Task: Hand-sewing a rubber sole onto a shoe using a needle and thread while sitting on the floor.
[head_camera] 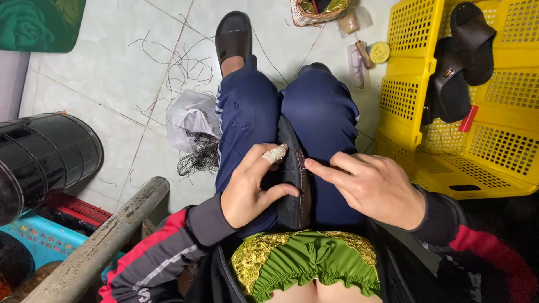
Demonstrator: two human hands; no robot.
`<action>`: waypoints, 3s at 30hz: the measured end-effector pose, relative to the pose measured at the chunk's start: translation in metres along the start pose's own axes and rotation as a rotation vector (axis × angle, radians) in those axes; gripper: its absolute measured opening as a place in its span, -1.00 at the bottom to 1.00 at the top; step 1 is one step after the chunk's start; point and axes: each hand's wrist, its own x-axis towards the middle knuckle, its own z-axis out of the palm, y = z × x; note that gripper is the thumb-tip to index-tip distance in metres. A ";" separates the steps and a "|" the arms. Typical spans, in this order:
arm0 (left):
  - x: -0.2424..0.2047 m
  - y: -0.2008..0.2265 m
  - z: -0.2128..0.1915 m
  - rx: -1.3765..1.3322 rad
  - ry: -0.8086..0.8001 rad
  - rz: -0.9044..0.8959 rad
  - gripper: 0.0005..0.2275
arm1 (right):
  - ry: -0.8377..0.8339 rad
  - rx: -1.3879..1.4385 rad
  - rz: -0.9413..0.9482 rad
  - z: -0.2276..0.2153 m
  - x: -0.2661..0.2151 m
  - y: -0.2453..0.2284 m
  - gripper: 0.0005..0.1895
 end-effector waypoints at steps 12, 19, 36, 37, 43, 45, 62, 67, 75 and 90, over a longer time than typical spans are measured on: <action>-0.002 0.004 -0.002 -0.080 0.076 0.198 -0.44 | 0.188 0.113 -0.021 0.019 0.007 -0.019 -0.78; -0.007 0.020 0.005 0.146 0.177 0.732 -0.63 | 0.371 0.359 0.006 0.018 -0.023 -0.025 -0.77; -0.033 -0.019 0.027 0.535 0.295 0.341 -0.83 | 0.350 0.084 -0.009 0.053 -0.008 -0.011 -0.77; -0.034 -0.016 0.023 0.383 0.257 0.325 -0.81 | 0.360 0.023 -0.006 0.054 -0.008 -0.014 -0.77; -0.032 -0.026 0.016 -0.698 -0.030 0.095 -0.92 | 0.386 -0.031 0.028 0.057 -0.007 -0.018 -0.75; -0.030 -0.033 0.020 -0.676 -0.014 0.149 -0.90 | 0.395 -0.018 0.032 0.059 -0.009 -0.020 -0.74; -0.023 -0.023 0.039 0.257 0.250 0.373 -0.82 | 0.250 -0.426 -0.056 0.020 -0.040 -0.013 -0.69; -0.026 -0.010 0.029 0.386 0.105 0.396 -0.59 | 0.136 -0.410 0.112 0.007 -0.051 -0.006 -0.50; -0.027 -0.041 0.024 0.584 0.278 0.814 -0.89 | 0.340 0.083 -0.063 0.057 -0.030 -0.005 -0.71; -0.010 -0.037 0.016 0.266 0.199 0.722 -0.79 | 0.675 1.285 0.185 0.044 -0.044 0.014 -0.76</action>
